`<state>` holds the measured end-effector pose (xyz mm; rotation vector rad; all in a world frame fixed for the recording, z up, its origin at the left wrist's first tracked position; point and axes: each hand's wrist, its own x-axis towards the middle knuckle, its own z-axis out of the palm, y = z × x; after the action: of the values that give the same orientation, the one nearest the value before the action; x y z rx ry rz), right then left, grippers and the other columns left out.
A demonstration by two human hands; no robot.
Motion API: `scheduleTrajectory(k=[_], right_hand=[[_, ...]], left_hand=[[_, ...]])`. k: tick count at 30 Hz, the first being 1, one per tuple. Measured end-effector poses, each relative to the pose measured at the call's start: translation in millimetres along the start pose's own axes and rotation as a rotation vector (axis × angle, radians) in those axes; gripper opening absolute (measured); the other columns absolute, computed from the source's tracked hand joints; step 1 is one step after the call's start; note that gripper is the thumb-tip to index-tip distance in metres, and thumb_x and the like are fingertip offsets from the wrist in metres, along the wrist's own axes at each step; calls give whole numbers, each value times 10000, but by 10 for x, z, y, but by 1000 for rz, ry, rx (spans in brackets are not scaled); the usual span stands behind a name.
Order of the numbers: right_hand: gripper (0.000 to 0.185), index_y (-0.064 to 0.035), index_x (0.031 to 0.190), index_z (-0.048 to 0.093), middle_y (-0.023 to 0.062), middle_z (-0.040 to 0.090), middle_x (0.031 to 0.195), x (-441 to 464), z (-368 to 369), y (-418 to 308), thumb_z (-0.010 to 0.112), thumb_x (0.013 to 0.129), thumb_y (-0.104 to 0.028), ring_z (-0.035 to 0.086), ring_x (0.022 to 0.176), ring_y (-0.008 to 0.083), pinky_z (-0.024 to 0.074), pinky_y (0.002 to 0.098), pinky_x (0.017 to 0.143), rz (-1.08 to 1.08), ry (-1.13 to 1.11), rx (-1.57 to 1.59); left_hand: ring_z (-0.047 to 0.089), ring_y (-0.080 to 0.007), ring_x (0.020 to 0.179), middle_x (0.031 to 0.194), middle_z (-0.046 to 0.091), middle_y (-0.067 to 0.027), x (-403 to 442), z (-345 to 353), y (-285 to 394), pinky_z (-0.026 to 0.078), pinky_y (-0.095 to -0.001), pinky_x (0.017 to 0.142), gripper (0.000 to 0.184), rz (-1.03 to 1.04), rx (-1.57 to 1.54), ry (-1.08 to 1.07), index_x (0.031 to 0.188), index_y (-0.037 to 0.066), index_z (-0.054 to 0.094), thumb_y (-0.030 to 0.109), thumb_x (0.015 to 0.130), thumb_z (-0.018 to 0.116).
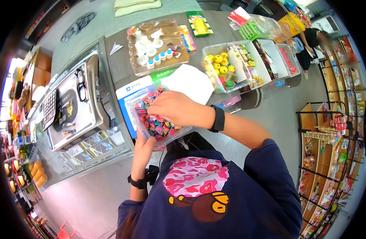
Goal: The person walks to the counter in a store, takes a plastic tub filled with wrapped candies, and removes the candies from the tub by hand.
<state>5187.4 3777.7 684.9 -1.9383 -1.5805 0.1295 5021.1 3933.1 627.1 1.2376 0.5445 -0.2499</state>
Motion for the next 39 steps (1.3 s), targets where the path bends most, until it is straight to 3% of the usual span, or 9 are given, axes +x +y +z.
scheduleTrajectory(k=[4,7,9,12,15,21,25,30,39], right_hand=[[188,-70,997,636,74,675,957,-302,-485,-124,649,810,-60,649,901,261,502,382,792,182,152,229],[150,-73,946,664,59,695,929,-807,-960,-31,676,804,-27,669,868,210,512,324,758,276,438,56],[150,-65,973,650,83,693,902,-1193,-1291,131,667,824,-57,667,834,258,513,344,735,560,561,45],[170,-70,962,632,121,663,841,-1942,-1525,859,696,805,-77,639,785,310,491,399,678,737,636,-348],[172,-91,951,628,124,648,831,-2423,-1622,1334,693,792,-73,622,829,322,474,422,707,716,447,-366],[180,-70,958,640,92,640,882,-2722,-1650,1858,698,790,-93,600,905,297,465,438,748,521,307,-369],[195,-46,957,651,75,646,927,-2684,-1826,1673,709,782,-111,598,936,274,475,404,759,365,406,-388],[213,-32,991,676,66,657,967,-3008,-1748,1337,685,788,-96,630,880,265,512,378,729,399,255,-229],[171,-13,972,688,114,670,901,-3037,-1602,1619,598,828,-34,648,841,292,526,377,730,402,240,-155]], left_hand=[[600,-202,932,1167,536,-137,108,-130,-213,536,-334,731,665,61,168,132,1445,35,291,19,806,474],[548,-151,887,1068,566,-88,92,-52,-215,489,-291,751,564,137,287,296,1355,19,431,74,797,495],[538,-134,856,998,566,-58,26,76,-131,482,-279,718,484,5,212,431,1280,18,491,117,806,497],[537,-125,807,919,559,-23,26,89,-229,473,-273,654,396,0,201,565,1188,32,533,138,807,508],[540,-126,773,915,569,-32,135,-205,-629,479,-264,617,375,66,112,723,1165,34,546,149,810,510],[665,-218,718,946,604,-76,-36,338,-250,569,-316,600,408,-11,93,819,1194,26,530,136,802,537],[671,-257,787,996,593,-106,-145,521,-304,592,-357,635,449,-3,4,847,1244,24,485,87,802,533],[661,-310,857,1075,559,-141,-193,823,-339,621,-465,735,500,89,-110,898,1288,-6,422,44,798,506],[665,-322,787,982,562,-148,-133,691,-313,645,-449,643,395,22,-49,927,1173,-27,457,29,782,470]])
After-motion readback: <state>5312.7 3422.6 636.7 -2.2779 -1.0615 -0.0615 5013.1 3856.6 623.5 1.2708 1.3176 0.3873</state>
